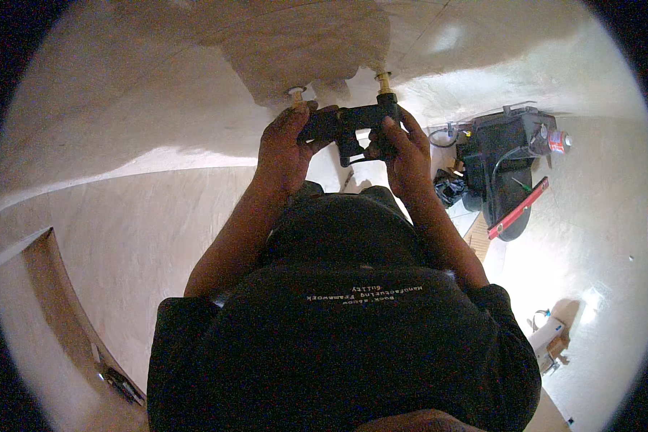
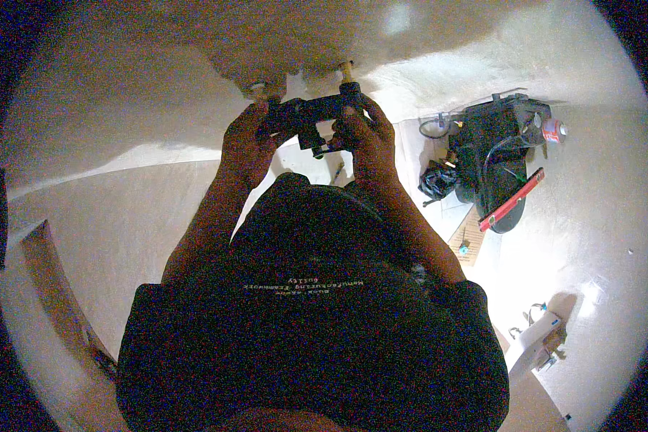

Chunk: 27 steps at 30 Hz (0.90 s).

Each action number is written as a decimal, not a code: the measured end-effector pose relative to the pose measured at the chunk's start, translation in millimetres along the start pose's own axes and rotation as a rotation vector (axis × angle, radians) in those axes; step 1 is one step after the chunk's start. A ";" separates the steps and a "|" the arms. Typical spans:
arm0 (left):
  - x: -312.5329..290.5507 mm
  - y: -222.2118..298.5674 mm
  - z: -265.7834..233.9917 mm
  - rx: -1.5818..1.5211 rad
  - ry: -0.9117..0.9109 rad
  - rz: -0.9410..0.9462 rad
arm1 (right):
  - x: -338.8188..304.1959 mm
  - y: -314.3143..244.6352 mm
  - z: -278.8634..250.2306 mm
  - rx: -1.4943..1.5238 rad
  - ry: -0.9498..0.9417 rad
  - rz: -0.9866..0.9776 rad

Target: The person prepares a shower fixture for installation by applying plumber's tape to the threaded connections and then positioning the fixture against the wall mounting points.

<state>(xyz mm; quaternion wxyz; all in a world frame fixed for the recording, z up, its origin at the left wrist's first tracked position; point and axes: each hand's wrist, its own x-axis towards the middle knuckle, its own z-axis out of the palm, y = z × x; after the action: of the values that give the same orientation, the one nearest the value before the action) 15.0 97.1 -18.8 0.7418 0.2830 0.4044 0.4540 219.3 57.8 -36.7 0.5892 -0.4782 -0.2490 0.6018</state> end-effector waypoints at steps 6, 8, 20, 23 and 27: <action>1.7 -7.5 -7.9 0.321 -0.027 0.125 | -4.0 -13.8 7.0 -0.110 0.015 -0.003; 2.3 -9.2 -8.0 0.277 -0.028 0.171 | -1.8 -14.7 4.5 -0.154 -0.008 0.035; 8.9 -17.3 -5.6 0.280 0.086 0.128 | -0.6 -1.8 -11.6 0.092 -0.171 -0.006; 8.9 -20.1 -5.8 0.311 0.059 0.333 | -2.8 -3.6 -7.5 -0.007 -0.162 -0.061; 12.3 -19.7 -3.1 0.094 0.124 0.130 | 9.7 -1.6 -13.7 -0.209 -0.156 -0.020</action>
<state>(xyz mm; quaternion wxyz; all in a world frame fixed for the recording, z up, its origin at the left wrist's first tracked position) 24.3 99.9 -40.0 0.6703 0.3144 0.4511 0.4984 233.4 63.7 -43.8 0.5211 -0.4860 -0.3603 0.6021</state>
